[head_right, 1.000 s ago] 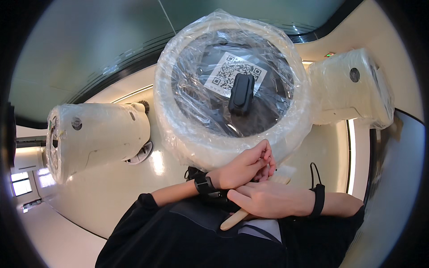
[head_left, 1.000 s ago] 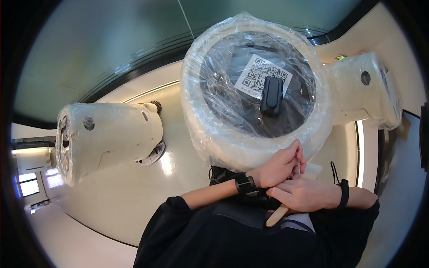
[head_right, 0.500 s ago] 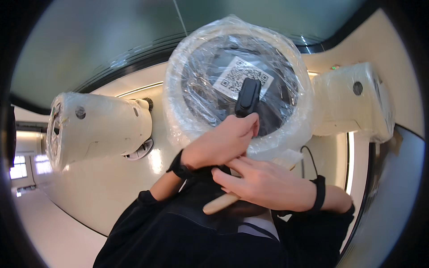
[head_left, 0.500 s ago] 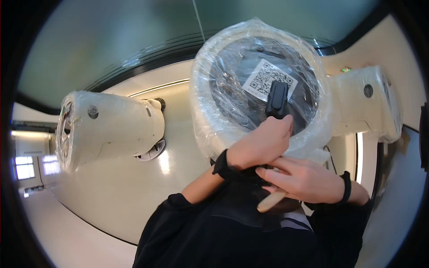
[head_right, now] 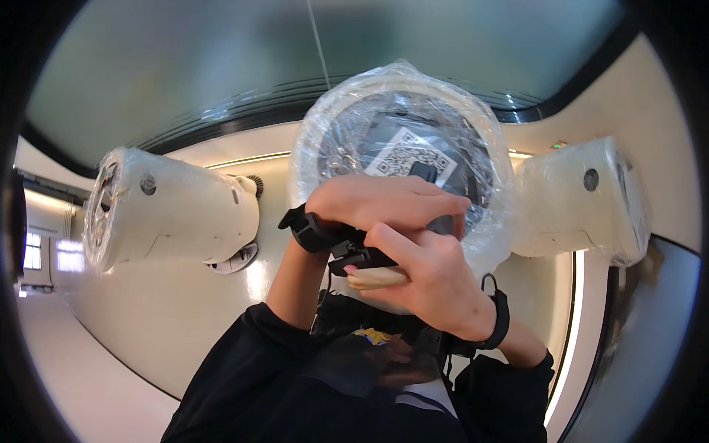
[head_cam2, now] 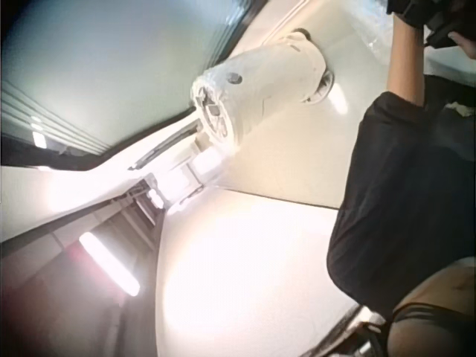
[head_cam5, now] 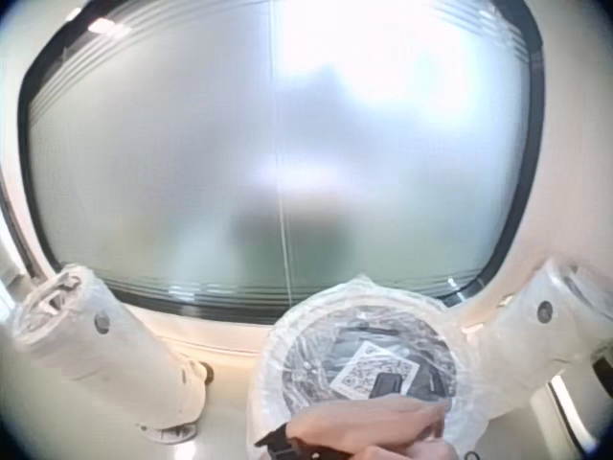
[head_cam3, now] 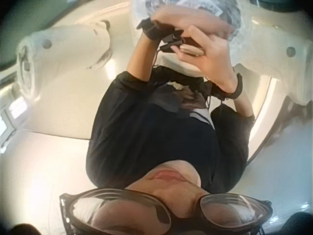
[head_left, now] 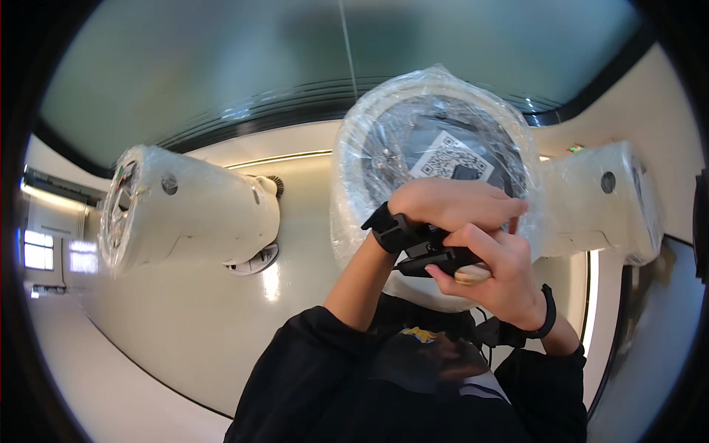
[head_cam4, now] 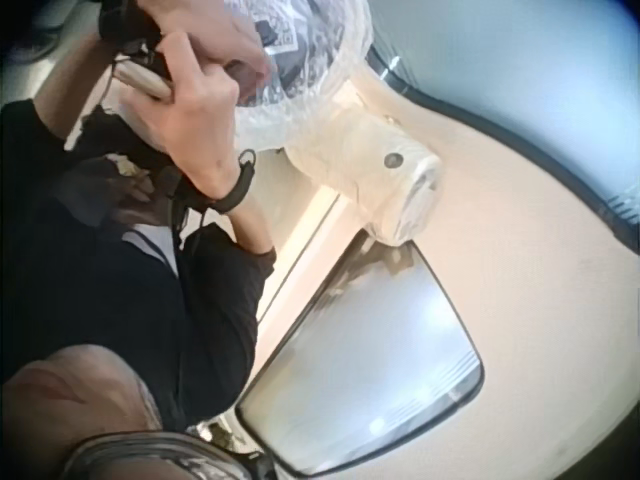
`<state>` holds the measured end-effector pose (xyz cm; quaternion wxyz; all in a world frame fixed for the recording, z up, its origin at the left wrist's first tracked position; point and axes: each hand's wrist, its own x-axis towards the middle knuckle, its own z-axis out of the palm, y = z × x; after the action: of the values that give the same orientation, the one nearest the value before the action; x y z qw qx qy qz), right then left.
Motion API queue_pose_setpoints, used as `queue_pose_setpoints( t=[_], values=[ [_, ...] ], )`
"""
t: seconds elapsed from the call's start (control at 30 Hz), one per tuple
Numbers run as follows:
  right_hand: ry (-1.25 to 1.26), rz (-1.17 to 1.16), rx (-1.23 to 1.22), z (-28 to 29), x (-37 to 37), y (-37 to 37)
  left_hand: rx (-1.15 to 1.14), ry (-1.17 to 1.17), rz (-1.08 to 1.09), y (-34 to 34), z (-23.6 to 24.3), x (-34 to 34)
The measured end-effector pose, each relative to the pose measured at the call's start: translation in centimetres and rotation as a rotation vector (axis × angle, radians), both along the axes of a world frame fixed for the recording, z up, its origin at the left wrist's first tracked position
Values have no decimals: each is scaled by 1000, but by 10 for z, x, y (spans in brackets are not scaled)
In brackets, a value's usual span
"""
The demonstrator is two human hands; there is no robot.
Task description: The person uses a wooden-handled brush to sweep across a large white curved surface.
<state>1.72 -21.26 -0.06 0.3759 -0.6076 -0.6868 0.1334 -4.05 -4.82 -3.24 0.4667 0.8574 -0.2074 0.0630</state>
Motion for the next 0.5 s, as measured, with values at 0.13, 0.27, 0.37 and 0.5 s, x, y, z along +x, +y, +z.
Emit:
queue_pose_setpoints(
  t=[0.13,0.27,0.37,0.5],
  values=[
    [-172,-117,116,-12,5,-32,-43,153,-122,-26,-4,15],
    [-152,-228,204,-21,-6,-53,-162,221,-163,-47,-4,20],
    [-165,-208,206,-23,-5,-56,-25,287,-110,-52,-1,22],
    [41,-122,-5,-19,-7,-72,152,77,234,-64,-3,3]
  ],
)
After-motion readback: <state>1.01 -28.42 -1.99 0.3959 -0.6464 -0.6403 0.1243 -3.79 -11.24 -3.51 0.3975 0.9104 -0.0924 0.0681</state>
